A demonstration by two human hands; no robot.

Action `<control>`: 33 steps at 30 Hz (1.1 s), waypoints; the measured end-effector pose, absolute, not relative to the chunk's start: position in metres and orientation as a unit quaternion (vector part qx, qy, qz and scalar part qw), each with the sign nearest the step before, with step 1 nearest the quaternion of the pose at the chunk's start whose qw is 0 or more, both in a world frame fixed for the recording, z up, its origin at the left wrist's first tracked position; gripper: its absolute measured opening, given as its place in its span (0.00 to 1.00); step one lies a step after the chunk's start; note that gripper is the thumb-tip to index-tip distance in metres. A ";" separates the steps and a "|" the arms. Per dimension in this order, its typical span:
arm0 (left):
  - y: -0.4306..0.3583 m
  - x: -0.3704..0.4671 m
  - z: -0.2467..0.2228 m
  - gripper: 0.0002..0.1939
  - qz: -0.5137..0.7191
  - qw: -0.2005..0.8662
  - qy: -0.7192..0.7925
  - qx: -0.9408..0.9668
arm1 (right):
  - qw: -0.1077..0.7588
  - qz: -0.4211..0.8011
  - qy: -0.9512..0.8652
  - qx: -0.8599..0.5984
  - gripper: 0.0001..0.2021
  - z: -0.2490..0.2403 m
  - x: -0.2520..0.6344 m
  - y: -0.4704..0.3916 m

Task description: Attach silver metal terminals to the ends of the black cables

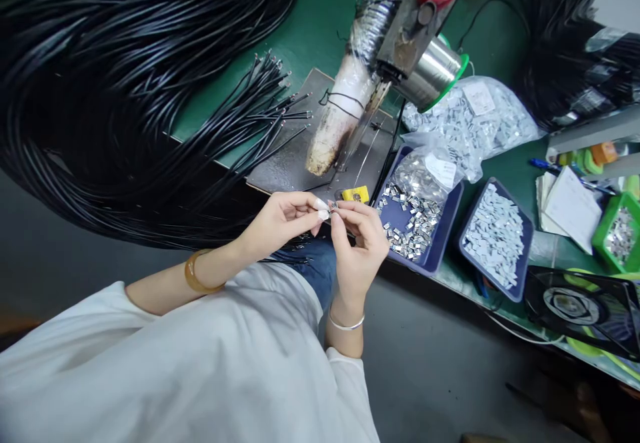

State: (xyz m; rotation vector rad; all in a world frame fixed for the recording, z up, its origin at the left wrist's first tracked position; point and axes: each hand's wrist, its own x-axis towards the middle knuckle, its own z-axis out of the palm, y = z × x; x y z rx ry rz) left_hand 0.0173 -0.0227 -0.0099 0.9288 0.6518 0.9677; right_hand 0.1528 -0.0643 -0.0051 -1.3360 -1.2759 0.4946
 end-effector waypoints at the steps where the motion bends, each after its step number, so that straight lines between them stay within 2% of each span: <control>1: -0.023 0.018 -0.010 0.05 0.450 0.723 0.297 0.432 | 0.576 0.209 -0.545 -0.572 0.03 -0.005 0.152 -0.064; 12: -0.025 0.017 -0.017 0.05 0.496 0.559 0.347 0.567 | 0.539 0.149 -0.574 -0.599 0.01 -0.005 0.151 -0.066; 19: -0.021 0.010 -0.018 0.09 0.499 0.293 0.329 0.746 | 0.445 -0.006 -0.671 -0.593 0.08 0.000 0.156 -0.071; 23: -0.025 0.013 -0.023 0.12 0.484 0.167 0.329 0.794 | 0.428 0.005 -0.672 -0.604 0.07 0.002 0.155 -0.072; 26: -0.030 0.016 -0.022 0.10 0.493 0.183 0.335 0.782 | 0.493 0.082 -0.611 -0.614 0.04 0.001 0.150 -0.071; 30: -0.037 0.017 -0.014 0.06 0.489 0.345 0.343 0.724 | 0.577 0.197 -0.517 -0.601 0.02 -0.004 0.143 -0.068; 33: -0.039 0.017 -0.011 0.05 0.475 0.446 0.350 0.674 | 0.605 0.238 -0.486 -0.584 0.02 -0.007 0.140 -0.065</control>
